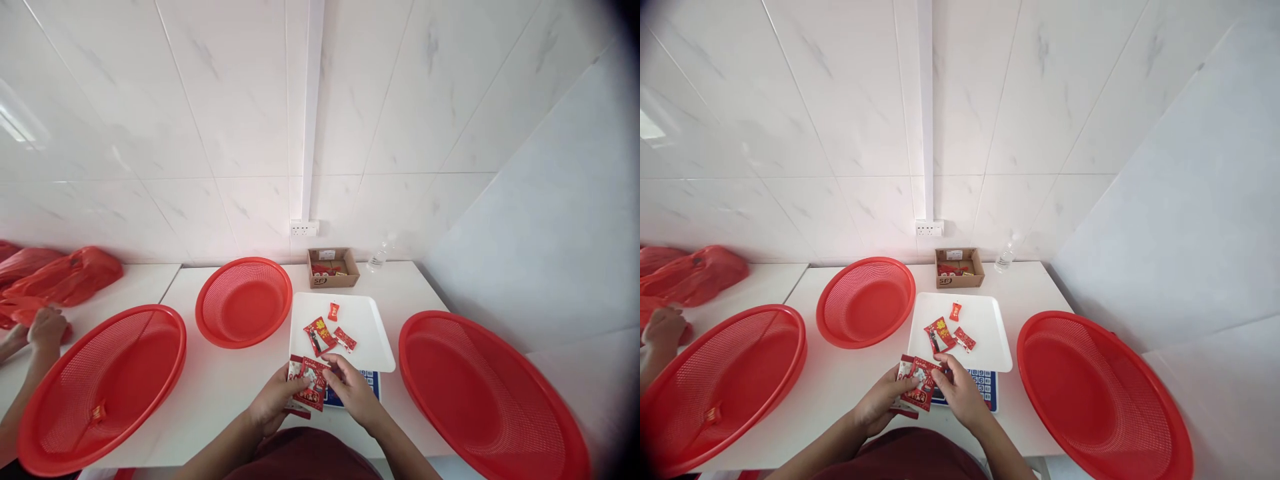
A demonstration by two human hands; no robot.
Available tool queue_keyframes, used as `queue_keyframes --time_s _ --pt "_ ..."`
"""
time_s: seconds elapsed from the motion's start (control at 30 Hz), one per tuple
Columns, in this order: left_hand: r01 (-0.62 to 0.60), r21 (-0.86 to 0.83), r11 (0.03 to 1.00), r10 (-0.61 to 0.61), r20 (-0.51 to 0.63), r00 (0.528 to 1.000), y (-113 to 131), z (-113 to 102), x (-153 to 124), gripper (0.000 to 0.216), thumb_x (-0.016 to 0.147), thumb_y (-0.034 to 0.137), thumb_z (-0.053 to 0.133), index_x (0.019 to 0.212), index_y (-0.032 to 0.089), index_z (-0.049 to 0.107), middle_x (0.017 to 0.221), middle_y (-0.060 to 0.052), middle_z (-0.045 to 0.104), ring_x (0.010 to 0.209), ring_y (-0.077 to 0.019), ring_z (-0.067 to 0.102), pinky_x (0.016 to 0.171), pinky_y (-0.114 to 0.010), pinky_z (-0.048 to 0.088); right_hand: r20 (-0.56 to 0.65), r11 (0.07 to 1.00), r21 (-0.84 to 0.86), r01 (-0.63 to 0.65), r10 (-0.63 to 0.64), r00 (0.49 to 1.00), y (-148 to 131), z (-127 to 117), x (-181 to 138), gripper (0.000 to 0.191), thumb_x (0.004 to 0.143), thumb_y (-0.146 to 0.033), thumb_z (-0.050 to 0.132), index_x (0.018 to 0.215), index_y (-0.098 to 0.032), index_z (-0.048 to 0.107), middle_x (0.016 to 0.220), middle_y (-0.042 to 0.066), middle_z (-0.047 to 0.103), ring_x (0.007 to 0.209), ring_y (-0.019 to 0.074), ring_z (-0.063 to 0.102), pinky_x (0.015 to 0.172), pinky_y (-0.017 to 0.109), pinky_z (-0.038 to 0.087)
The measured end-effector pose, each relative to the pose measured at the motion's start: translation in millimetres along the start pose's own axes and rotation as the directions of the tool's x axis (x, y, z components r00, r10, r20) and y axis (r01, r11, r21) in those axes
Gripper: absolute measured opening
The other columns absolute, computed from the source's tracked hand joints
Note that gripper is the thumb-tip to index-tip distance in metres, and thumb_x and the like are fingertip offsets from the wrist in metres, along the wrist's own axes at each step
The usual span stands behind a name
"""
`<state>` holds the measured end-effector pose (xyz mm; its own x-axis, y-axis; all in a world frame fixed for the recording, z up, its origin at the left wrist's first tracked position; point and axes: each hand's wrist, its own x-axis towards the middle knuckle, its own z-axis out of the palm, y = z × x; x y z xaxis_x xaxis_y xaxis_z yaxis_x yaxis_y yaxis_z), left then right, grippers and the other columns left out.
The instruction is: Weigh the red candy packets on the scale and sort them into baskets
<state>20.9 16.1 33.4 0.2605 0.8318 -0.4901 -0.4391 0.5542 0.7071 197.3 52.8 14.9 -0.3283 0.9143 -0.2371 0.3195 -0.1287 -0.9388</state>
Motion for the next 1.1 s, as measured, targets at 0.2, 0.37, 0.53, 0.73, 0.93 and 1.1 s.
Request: queue_keyframes --time_s 0.2,0.37,0.53,0.73,0.93,1.1 --pt "0.036 -0.03 0.999 -0.038 -0.099 0.994 -6 -29 -5 0.046 0.063 0.038 0.076 0.099 0.015 0.059 0.088 -0.01 0.072 0.07 -0.0198 0.067 0.061 -0.028 0.049 -0.224 0.904 -0.428 -0.027 -0.077 0.971 36 -26 35 0.039 0.08 -0.032 0.047 0.115 -0.021 0.06 0.116 0.009 0.062 0.104 0.0246 0.057 0.091 0.038 0.044" --pt "0.057 0.007 0.998 -0.056 -0.124 0.991 -10 -47 -10 0.048 0.064 0.042 0.075 0.1 0.014 0.057 0.084 -0.009 0.072 0.064 -0.0186 0.066 0.052 -0.025 0.046 -0.207 0.709 -0.699 -0.091 -0.08 0.975 51 -33 59 0.046 0.083 -0.021 0.041 0.126 -0.016 0.054 0.125 0.01 0.058 0.118 0.0256 0.049 0.097 0.034 0.039" --pt "0.053 0.043 0.998 -0.044 -0.188 0.981 -5 -54 -16 0.047 0.066 0.043 0.073 0.101 0.016 0.057 0.083 -0.007 0.072 0.064 -0.017 0.066 0.052 -0.023 0.045 -0.253 0.626 -0.755 -0.194 -0.005 0.967 56 -34 75 0.045 0.085 -0.021 0.041 0.128 -0.018 0.052 0.12 0.01 0.061 0.111 0.0234 0.053 0.09 0.03 0.041" --pt "0.033 0.043 0.999 -0.023 -0.215 0.976 -3 -66 -20 0.048 0.064 0.046 0.073 0.099 0.017 0.058 0.079 -0.005 0.07 0.062 -0.0166 0.065 0.052 -0.023 0.045 -0.266 0.73 -0.666 -0.156 -0.037 0.963 51 -40 97 0.044 0.083 -0.024 0.043 0.125 -0.017 0.053 0.117 0.01 0.063 0.108 0.0208 0.057 0.092 0.029 0.042" --pt "0.033 0.053 0.998 -0.02 -0.233 0.972 2 -70 -25 0.046 0.064 0.046 0.073 0.097 0.018 0.059 0.079 -0.004 0.07 0.063 -0.0163 0.065 0.053 -0.024 0.045 -0.184 0.613 -0.783 -0.102 -0.072 0.98 41 -30 125 0.056 0.086 -0.041 0.043 0.137 -0.016 0.044 0.145 0.011 0.04 0.135 0.0264 0.032 0.107 0.037 0.03" --pt "0.044 0.06 0.997 -0.029 -0.237 0.971 6 -76 -28 0.044 0.065 0.045 0.072 0.098 0.018 0.058 0.079 -0.004 0.07 0.063 -0.0158 0.065 0.053 -0.023 0.045 -0.152 0.534 -0.826 -0.179 0.094 0.984 44 -16 131 0.063 0.09 -0.045 0.032 0.146 -0.018 0.025 0.155 0.007 0.019 0.142 0.03 0.01 0.109 0.054 0.021"
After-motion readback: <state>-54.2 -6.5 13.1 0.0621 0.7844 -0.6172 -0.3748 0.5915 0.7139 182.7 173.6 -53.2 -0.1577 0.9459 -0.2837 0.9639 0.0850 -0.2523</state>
